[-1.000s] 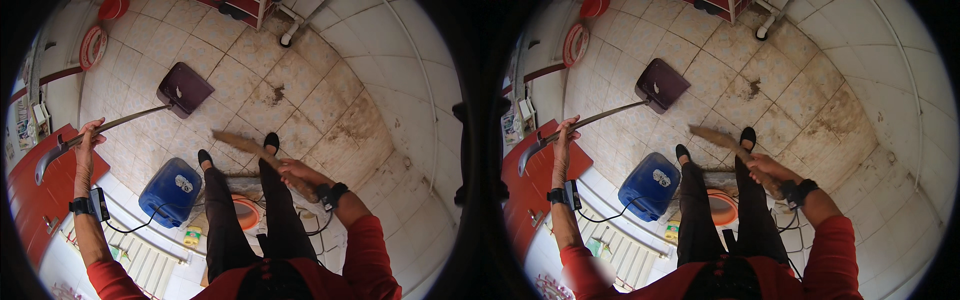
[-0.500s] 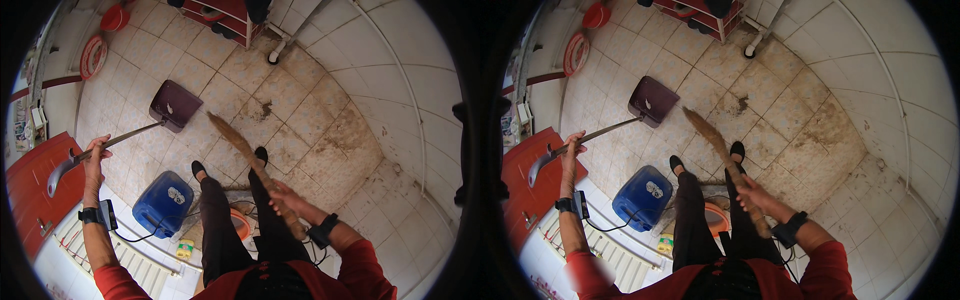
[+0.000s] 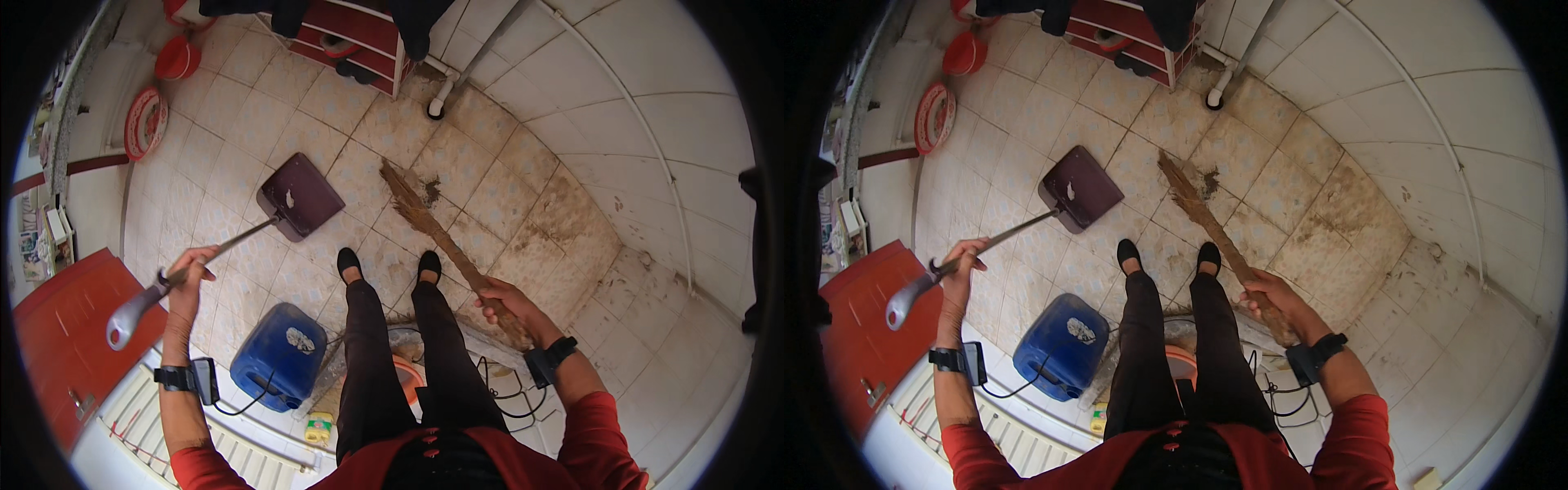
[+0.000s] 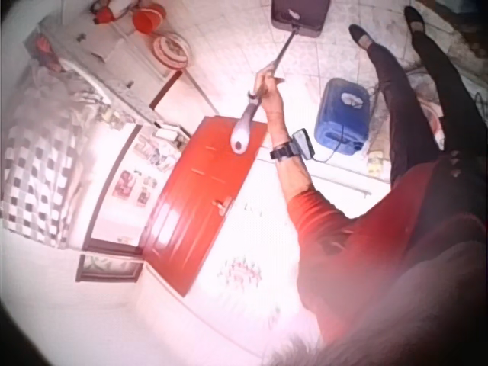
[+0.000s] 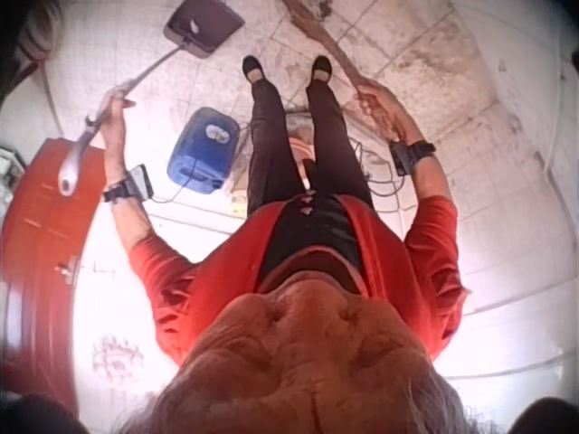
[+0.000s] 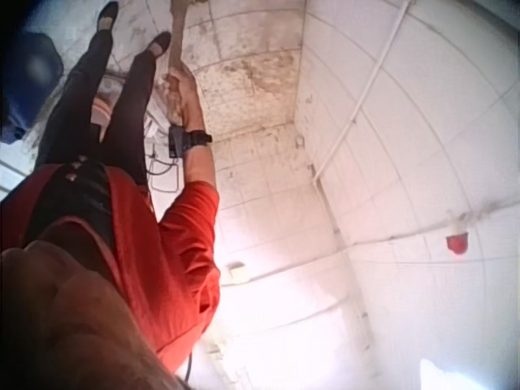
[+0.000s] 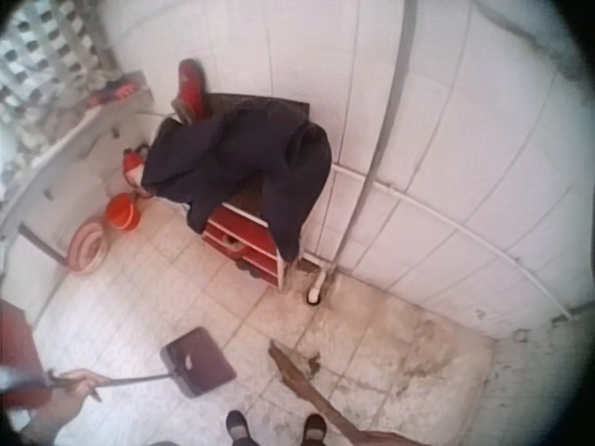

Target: The person sweeps a tiled bathroom floor using a broom and dustpan, gathering dirt and debris into a pile and then into the dustpan. The person moves around the room to sweep different areas and repeatedly sweeps debris into the dustpan.

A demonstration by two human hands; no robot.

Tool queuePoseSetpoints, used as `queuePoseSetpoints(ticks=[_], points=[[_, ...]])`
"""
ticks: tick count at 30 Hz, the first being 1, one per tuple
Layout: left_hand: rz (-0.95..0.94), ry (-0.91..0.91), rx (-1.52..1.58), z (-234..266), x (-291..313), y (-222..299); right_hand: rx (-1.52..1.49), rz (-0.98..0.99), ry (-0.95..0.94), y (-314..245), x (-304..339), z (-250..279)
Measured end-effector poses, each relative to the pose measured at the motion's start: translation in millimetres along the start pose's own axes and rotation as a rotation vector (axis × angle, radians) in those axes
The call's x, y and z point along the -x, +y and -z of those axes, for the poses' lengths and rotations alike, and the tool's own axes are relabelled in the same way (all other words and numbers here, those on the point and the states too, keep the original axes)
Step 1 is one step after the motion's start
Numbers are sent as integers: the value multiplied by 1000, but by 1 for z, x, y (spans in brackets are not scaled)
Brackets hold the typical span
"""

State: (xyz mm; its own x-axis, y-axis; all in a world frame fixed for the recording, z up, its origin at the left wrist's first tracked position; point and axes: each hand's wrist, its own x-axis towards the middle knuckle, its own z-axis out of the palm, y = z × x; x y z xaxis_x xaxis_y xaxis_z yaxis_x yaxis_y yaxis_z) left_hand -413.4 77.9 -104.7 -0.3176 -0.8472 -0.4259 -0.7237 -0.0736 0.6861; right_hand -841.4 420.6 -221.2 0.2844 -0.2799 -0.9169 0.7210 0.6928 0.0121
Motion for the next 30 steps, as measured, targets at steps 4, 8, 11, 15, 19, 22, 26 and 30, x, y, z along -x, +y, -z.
queuePoseSetpoints(ticks=[4, 8, 11, 15, 19, 22, 26, 30], points=[[5, -203, 37, -4, 0, 5, -13, 6, -15, 16, 35, -21], [-155, -379, -159, -9, -8, 24, -72, 118, 70, 76, 52, -57], [-226, -482, -206, -15, -17, 45, -144, 241, 160, 114, 49, -75], [-331, -541, -260, -38, -33, 75, -229, 354, 327, 134, 32, -75], [-294, -514, -324, -66, -35, 94, -229, 376, 512, 140, 20, -53], [-291, -511, -337, -91, -39, 100, -202, 418, 629, 145, 13, -29], [-302, -540, -345, -119, -48, 107, -164, 447, 746, 153, 1, 3], [-417, -603, -301, -143, -41, 117, 16, 505, 850, 162, -25, 16]])
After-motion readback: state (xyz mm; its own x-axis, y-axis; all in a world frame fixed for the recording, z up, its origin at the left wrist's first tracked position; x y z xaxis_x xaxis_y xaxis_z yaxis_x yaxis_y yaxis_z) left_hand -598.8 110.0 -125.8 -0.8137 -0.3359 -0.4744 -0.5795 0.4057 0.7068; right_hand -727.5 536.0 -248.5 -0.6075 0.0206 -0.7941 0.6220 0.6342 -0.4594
